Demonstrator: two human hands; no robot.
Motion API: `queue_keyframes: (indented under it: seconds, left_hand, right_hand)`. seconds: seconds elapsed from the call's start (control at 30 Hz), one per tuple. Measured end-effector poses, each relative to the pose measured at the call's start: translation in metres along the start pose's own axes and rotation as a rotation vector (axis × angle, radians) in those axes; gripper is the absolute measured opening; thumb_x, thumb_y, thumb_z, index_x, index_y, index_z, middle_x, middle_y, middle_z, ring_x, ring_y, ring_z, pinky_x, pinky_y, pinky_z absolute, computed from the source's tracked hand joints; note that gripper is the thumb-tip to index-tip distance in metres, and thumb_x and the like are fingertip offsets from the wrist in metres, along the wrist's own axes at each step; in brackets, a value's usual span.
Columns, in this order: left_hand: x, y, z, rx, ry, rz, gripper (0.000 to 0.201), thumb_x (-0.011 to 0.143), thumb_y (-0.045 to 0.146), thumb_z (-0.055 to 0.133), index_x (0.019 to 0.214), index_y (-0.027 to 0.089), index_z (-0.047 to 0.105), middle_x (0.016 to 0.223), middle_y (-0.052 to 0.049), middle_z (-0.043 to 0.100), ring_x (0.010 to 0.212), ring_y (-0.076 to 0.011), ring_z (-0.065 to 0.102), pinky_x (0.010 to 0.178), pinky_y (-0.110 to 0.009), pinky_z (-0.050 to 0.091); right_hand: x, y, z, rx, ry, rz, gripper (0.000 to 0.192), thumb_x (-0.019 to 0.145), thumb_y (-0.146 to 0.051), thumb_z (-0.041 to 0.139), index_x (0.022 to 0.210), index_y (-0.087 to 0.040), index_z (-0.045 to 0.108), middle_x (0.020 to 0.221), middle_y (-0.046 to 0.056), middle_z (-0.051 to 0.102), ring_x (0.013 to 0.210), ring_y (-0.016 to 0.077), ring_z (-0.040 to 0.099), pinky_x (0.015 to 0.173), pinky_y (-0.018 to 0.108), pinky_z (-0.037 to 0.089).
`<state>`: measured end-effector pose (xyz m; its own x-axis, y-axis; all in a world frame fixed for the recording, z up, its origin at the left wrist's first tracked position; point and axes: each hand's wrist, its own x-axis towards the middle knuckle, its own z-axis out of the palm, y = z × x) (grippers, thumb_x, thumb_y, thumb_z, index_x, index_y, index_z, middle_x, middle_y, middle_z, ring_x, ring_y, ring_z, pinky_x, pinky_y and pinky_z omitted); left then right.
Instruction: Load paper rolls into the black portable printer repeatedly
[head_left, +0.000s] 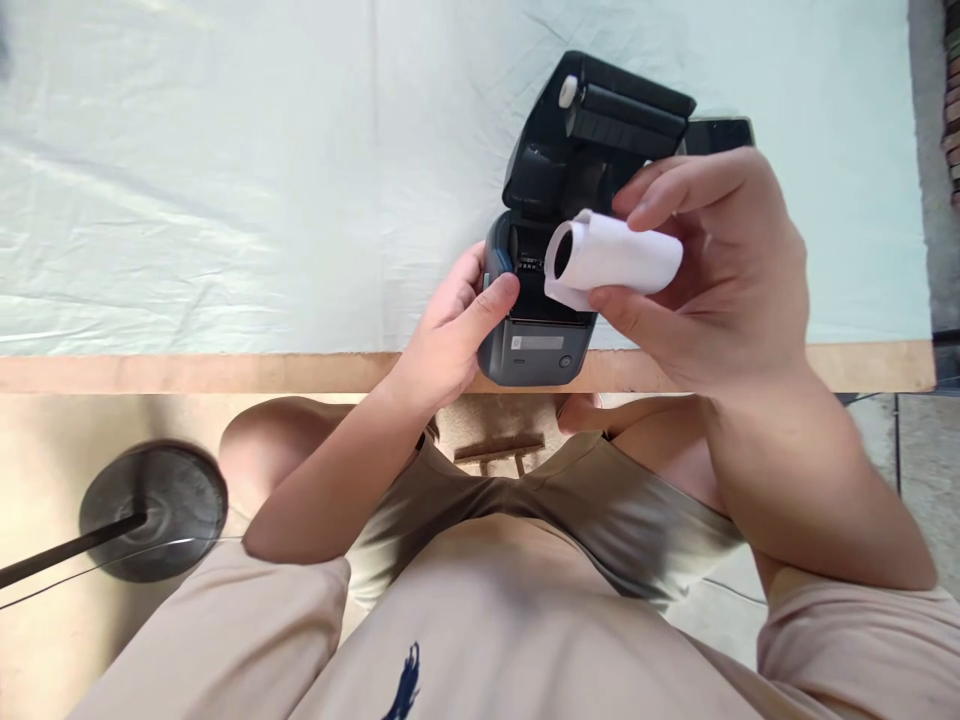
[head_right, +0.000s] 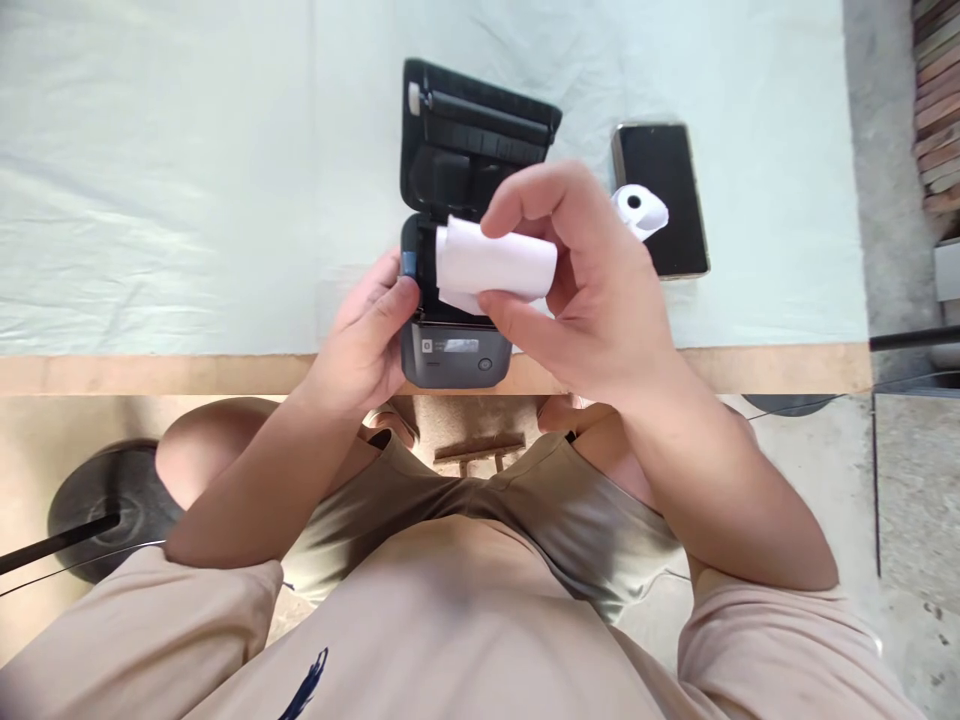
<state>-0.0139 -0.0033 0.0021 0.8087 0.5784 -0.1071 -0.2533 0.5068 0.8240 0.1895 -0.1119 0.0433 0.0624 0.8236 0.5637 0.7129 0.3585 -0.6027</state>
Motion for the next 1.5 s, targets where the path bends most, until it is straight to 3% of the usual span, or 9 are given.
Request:
queue_keyframes:
  seconds: [0.2, 0.3, 0.43, 0.63, 0.8, 1.0, 1.13, 1.27, 1.5]
  left_hand:
    - [-0.002, 0.000, 0.001, 0.059, 0.018, 0.011, 0.047, 0.100, 0.059, 0.081, 0.130, 0.024, 0.071, 0.130, -0.006, 0.079, 0.154, -0.0363, 0.067, 0.121, -0.047, 0.066]
    - [-0.002, 0.001, 0.001, 0.055, 0.025, -0.002, 0.047, 0.099, 0.060, 0.083, 0.128, 0.025, 0.071, 0.128, -0.005, 0.079, 0.151, -0.0368, 0.069, 0.120, -0.049, 0.066]
    - [-0.002, 0.002, 0.001, 0.043, 0.022, -0.010, 0.045, 0.099, 0.057, 0.083, 0.126, 0.024, 0.071, 0.126, -0.006, 0.079, 0.147, -0.0352, 0.071, 0.121, -0.048, 0.066]
    - [-0.003, 0.003, 0.002, 0.060, 0.039, -0.027, 0.045, 0.099, 0.057, 0.082, 0.129, 0.025, 0.071, 0.129, -0.006, 0.078, 0.144, -0.0340, 0.073, 0.119, -0.048, 0.067]
    - [-0.002, 0.002, 0.002, 0.084, 0.041, -0.005, 0.048, 0.097, 0.063, 0.083, 0.126, 0.027, 0.072, 0.128, -0.004, 0.079, 0.150, -0.0339, 0.070, 0.118, -0.045, 0.068]
    - [0.000, 0.000, 0.003, 0.065, 0.041, 0.023, 0.039, 0.102, 0.054, 0.080, 0.124, 0.024, 0.071, 0.121, -0.005, 0.078, 0.143, -0.0309, 0.073, 0.111, -0.039, 0.069]
    - [0.000, 0.000, 0.002, 0.055, 0.050, 0.026, 0.031, 0.104, 0.047, 0.076, 0.123, 0.022, 0.071, 0.115, -0.004, 0.075, 0.132, -0.0275, 0.076, 0.109, -0.040, 0.069]
    - [0.000, 0.000, 0.001, 0.055, 0.038, 0.016, 0.042, 0.099, 0.057, 0.082, 0.123, 0.024, 0.072, 0.121, -0.006, 0.075, 0.143, -0.0333, 0.070, 0.119, -0.045, 0.064]
    - [0.001, -0.002, -0.002, 0.075, 0.029, 0.020, 0.048, 0.096, 0.064, 0.084, 0.123, 0.026, 0.072, 0.122, -0.005, 0.077, 0.144, -0.0335, 0.070, 0.118, -0.044, 0.065]
  right_hand:
    - [-0.004, -0.020, 0.000, -0.176, -0.077, 0.076, 0.058, 0.094, -0.018, 0.078, 0.149, -0.032, 0.063, 0.110, 0.001, 0.071, 0.096, 0.0174, 0.075, 0.076, 0.032, 0.067]
    - [-0.002, -0.026, -0.004, -0.255, -0.092, 0.045, 0.047, 0.097, -0.018, 0.076, 0.141, -0.032, 0.067, 0.110, 0.001, 0.073, 0.094, 0.0166, 0.075, 0.078, 0.032, 0.066]
    - [0.000, -0.019, -0.006, -0.138, -0.052, -0.068, 0.027, 0.104, -0.031, 0.073, 0.129, -0.033, 0.063, 0.113, 0.002, 0.072, 0.099, 0.0199, 0.073, 0.075, 0.037, 0.065]
    - [-0.005, -0.006, 0.004, -0.003, 0.025, -0.042, 0.028, 0.104, -0.041, 0.073, 0.125, -0.033, 0.057, 0.124, 0.005, 0.064, 0.115, 0.0236, 0.074, 0.090, 0.046, 0.074]
    - [-0.003, -0.011, 0.010, -0.134, 0.098, -0.136, 0.024, 0.111, -0.041, 0.065, 0.133, -0.035, 0.061, 0.121, 0.002, 0.075, 0.112, 0.0219, 0.076, 0.101, 0.047, 0.067]
    - [0.003, -0.013, 0.017, -0.159, 0.114, -0.207, 0.020, 0.100, -0.011, 0.064, 0.107, -0.030, 0.059, 0.111, 0.001, 0.075, 0.099, 0.0165, 0.075, 0.082, 0.035, 0.064]
    - [-0.003, 0.004, 0.021, -0.254, 0.084, -0.197, 0.020, 0.095, -0.018, 0.072, 0.096, -0.028, 0.054, 0.111, 0.002, 0.072, 0.101, 0.0191, 0.075, 0.085, 0.038, 0.068]
    - [-0.010, 0.015, 0.018, -0.433, -0.018, -0.039, 0.010, 0.102, -0.031, 0.066, 0.093, -0.028, 0.061, 0.114, 0.008, 0.073, 0.106, 0.0260, 0.072, 0.092, 0.047, 0.067]
    - [-0.001, -0.002, 0.012, -0.489, -0.013, -0.096, 0.014, 0.103, -0.024, 0.065, 0.090, -0.026, 0.059, 0.109, 0.007, 0.074, 0.092, 0.0215, 0.069, 0.079, 0.038, 0.058]
